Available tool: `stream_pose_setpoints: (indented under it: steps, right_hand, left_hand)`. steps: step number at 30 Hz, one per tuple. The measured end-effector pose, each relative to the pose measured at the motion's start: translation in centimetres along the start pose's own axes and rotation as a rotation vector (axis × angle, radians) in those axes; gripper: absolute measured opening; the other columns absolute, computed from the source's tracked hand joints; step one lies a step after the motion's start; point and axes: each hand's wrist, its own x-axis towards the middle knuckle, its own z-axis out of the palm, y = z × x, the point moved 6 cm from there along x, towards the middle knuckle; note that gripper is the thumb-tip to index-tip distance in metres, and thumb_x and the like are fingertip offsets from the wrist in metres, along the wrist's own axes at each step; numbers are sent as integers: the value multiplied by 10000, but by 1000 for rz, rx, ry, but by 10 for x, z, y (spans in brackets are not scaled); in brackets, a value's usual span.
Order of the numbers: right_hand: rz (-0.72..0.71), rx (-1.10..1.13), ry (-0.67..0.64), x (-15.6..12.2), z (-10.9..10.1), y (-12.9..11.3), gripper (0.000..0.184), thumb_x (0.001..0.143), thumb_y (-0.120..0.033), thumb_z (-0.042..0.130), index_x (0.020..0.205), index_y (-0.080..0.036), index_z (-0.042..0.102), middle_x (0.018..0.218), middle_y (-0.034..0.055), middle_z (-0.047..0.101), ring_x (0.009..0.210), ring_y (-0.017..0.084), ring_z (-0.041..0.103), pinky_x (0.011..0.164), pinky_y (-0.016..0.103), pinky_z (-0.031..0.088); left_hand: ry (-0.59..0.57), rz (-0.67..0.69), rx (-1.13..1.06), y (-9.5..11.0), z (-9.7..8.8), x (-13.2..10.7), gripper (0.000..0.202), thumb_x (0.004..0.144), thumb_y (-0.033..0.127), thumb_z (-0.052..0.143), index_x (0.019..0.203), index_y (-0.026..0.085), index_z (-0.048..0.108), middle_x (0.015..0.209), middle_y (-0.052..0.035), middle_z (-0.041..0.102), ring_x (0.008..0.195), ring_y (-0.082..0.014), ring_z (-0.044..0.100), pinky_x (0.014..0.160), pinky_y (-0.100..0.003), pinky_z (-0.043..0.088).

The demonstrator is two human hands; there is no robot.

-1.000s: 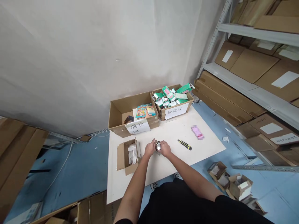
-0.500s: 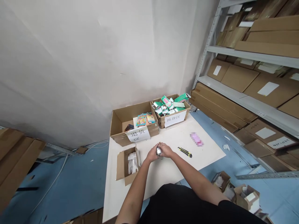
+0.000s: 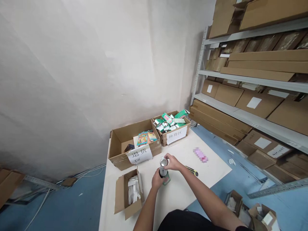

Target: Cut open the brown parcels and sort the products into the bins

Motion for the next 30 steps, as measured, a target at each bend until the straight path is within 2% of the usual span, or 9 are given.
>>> stream_pose_setpoints:
  steps: [5, 7, 9, 13, 16, 19, 23, 26, 30]
  right_hand:
    - [-94, 147, 23, 30, -47, -59, 543, 647, -253, 829, 1166, -208, 677, 1031, 24, 741, 910, 191, 682, 895, 334, 553]
    - [-111, 203, 44, 39, -62, -73, 570, 645, -283, 854, 1182, -196, 683, 1065, 37, 743, 932, 192, 684, 894, 337, 553]
    - [-114, 244, 53, 42, -72, -81, 605, 641, -331, 885, 1195, -193, 687, 1086, 44, 743, 949, 196, 685, 883, 338, 554]
    - [-96, 315, 84, 40, -76, -88, 615, 646, -392, 908, 1190, -199, 694, 1110, 53, 742, 973, 204, 686, 873, 341, 555]
    - [-83, 368, 134, 38, -70, -92, 634, 636, -424, 927, 1180, -198, 693, 1087, 57, 739, 984, 215, 684, 887, 352, 557]
    - [-82, 454, 150, 34, -67, -94, 747, 654, -470, 932, 1298, -218, 650, 1134, 68, 727, 1054, 235, 679, 966, 390, 544]
    - [-84, 628, -97, 20, -57, -87, 1089, 693, -474, 937, 1610, -338, 367, 1373, 88, 655, 1275, 257, 617, 1129, 465, 447]
    - [-58, 678, -314, 5, -41, -80, 1274, 628, -444, 987, 1665, -359, 252, 1332, 95, 674, 1169, 270, 671, 1067, 503, 496]
    - [-42, 614, -80, -3, -42, -76, 1386, 574, -418, 1020, 1689, -336, 201, 1205, 79, 704, 1036, 270, 700, 986, 507, 555]
  left_hand:
    - [29, 9, -26, 11, -7, -3, 1174, 585, 329, 917, 1592, 225, 322, 1581, -197, 520, 1484, -389, 482, 1165, -495, 442]
    - [64, 23, -65, 12, -25, -6, 1414, 516, 408, 968, 1659, 193, 164, 1692, -234, 347, 1576, -421, 323, 1234, -528, 369]
    - [100, 27, -168, 15, -51, -9, 1436, 570, 475, 960, 1681, 192, 95, 1731, -244, 253, 1595, -426, 275, 1239, -529, 370]
    - [206, 196, -356, 67, -111, -21, 1137, 799, 482, 842, 1685, 316, 148, 1703, -180, 350, 1498, -345, 474, 1137, -476, 493]
    - [372, 370, -377, 134, -151, -33, 1110, 763, 429, 877, 1668, 338, 242, 1635, -132, 453, 1411, -298, 553, 1102, -434, 528]
    - [466, 390, -440, 179, -176, -41, 1038, 733, 382, 886, 1628, 285, 368, 1505, -131, 583, 1272, -270, 636, 1047, -400, 555]
    - [447, 372, -589, 193, -195, -49, 1151, 687, 393, 908, 1657, 259, 305, 1305, -96, 696, 1139, -243, 699, 1033, -405, 555]
    - [314, 416, -756, 197, -200, -52, 1223, 724, 428, 892, 1695, 277, 165, 1303, -101, 706, 1145, -234, 705, 1039, -400, 549]
    - [309, 391, -794, 207, -205, -51, 1275, 691, 429, 942, 1698, 300, 170, 1448, -140, 628, 1249, -259, 657, 1029, -371, 552]
